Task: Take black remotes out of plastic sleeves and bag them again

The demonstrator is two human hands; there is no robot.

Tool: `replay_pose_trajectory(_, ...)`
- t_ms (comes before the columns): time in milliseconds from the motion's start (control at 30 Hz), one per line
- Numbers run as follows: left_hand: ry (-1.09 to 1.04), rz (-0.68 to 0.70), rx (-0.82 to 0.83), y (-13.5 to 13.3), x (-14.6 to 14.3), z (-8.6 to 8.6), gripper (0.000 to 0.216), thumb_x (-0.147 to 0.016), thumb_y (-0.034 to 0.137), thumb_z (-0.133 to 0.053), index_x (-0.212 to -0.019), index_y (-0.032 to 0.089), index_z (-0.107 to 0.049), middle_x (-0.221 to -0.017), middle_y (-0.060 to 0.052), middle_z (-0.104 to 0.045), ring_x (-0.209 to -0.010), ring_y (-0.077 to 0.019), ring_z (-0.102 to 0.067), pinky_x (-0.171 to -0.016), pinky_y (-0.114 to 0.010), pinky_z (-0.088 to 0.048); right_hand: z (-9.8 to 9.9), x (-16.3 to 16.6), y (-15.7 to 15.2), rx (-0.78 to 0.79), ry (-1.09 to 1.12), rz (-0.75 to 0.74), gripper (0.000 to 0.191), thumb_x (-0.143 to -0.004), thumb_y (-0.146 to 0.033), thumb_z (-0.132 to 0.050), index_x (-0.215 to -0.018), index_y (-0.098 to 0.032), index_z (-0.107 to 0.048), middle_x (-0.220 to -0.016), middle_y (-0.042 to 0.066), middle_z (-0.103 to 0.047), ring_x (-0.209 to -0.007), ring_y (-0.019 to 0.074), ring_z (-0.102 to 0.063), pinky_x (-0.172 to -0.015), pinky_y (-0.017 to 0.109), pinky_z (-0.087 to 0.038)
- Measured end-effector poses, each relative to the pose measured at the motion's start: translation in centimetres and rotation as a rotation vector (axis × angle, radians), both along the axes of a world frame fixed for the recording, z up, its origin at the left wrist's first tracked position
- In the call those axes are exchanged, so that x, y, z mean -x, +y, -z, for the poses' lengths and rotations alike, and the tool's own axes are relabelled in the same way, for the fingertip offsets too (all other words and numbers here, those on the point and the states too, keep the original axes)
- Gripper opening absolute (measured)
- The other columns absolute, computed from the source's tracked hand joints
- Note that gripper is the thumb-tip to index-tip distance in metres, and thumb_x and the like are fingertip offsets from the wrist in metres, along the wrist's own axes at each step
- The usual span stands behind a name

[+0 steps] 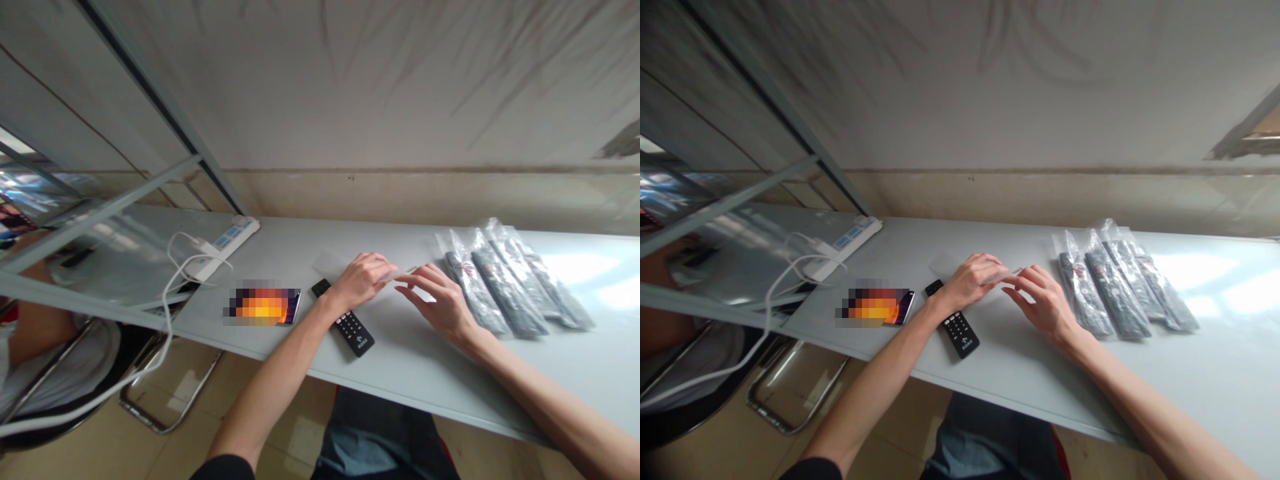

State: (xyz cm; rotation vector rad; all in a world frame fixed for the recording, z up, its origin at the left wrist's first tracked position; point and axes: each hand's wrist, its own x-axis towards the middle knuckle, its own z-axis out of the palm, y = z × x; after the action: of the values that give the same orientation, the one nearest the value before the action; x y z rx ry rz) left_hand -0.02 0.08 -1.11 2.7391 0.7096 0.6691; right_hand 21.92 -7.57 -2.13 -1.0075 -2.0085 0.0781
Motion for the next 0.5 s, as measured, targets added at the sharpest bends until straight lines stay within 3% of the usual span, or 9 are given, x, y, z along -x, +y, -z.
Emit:
replay_pose_trajectory(167, -0.009, -0.008, -0.006, 0.15, -0.07, 0.03, 0.027, -0.112, 0.031, -0.051, -0.103, 0.019, -0.073, -0.111, -0.008, -0.078, -0.125, -0.0244, -0.065, -0.109, -0.042, -0.048, -0.26, 0.01, 0.03, -0.013, 0.036, 0.019, 0.025, -0.102, -0.021, -0.069, -0.126, -0.028, -0.072, -0.095, 0.007, -0.072, -0.087, 0.0243, -0.067, -0.079, 0.042, -0.058)
replay_pose_trajectory(367, -0.020, -0.032, -0.010, 0.32, -0.07, 0.19, 0.014, -0.109, 0.026, -0.057, -0.102, 0.019, -0.068, -0.110, -0.009, -0.076, -0.120, -0.0248, -0.066, -0.105, -0.040, -0.049, -0.40, 0.07, 0.01, -0.022, 0.033, 0.043, 0.013, -0.103, -0.021, -0.069, -0.115, -0.026, -0.072, -0.096, 0.007, -0.072, -0.086, 0.0240, -0.067, -0.078, 0.042, -0.057)
replay_pose_trajectory(500, -0.008, -0.042, -0.035, 0.32, -0.06, 0.12, 0.011, -0.108, 0.025, -0.059, -0.100, 0.018, -0.063, -0.108, -0.009, -0.075, -0.115, -0.0252, -0.067, -0.101, -0.039, -0.049, -0.41, -0.02, -0.03, -0.018, 0.024, 0.063, 0.016, -0.102, -0.021, -0.069, -0.117, -0.025, -0.071, -0.095, 0.007, -0.071, -0.086, 0.0239, -0.068, -0.078, 0.041, -0.057)
